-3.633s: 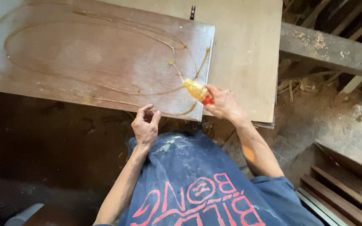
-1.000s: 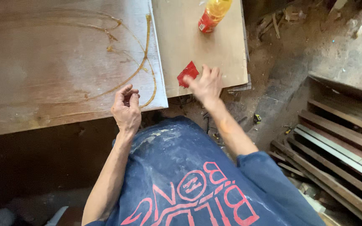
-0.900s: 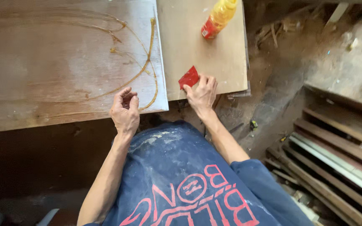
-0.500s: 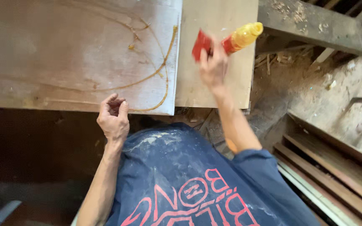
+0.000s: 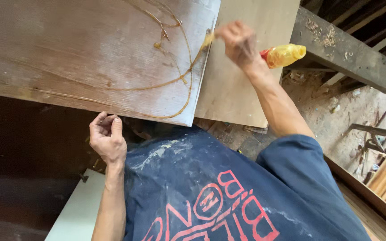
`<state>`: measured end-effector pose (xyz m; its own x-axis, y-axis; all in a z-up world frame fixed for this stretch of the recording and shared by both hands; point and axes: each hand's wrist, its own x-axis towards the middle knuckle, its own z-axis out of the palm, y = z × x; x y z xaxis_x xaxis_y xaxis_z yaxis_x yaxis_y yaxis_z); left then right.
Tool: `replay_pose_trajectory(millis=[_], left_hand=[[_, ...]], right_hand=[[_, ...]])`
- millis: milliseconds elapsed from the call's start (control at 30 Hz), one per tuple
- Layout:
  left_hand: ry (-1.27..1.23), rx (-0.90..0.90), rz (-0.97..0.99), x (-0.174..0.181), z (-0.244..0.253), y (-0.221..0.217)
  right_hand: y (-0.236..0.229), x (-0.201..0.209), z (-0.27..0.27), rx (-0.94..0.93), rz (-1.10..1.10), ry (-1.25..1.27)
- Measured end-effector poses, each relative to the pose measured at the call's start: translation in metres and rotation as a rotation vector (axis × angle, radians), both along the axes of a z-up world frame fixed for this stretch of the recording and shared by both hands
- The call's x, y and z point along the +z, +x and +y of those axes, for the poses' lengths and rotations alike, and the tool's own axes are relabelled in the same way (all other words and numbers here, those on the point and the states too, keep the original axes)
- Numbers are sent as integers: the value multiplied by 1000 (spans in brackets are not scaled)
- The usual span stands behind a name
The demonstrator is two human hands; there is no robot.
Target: The person applies a yellow liquid finish from a bottle onto a rectangular wooden board and spreads it evenly with a small red pad. The person repeatedly pours more finish and wipes the surface to cover the entire board.
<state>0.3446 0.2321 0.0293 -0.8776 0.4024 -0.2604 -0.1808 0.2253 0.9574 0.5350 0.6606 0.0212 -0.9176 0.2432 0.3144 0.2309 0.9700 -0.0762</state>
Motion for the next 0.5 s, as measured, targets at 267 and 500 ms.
replay_pose_trajectory(millis=[267,500], left_hand=[[30,-17,18,-1,15,5],[9,-93,-2,-1,31,12]], right_hand=[[-21,-2,29,20,-49,-32],[-27,-31,63,53,136,-38]])
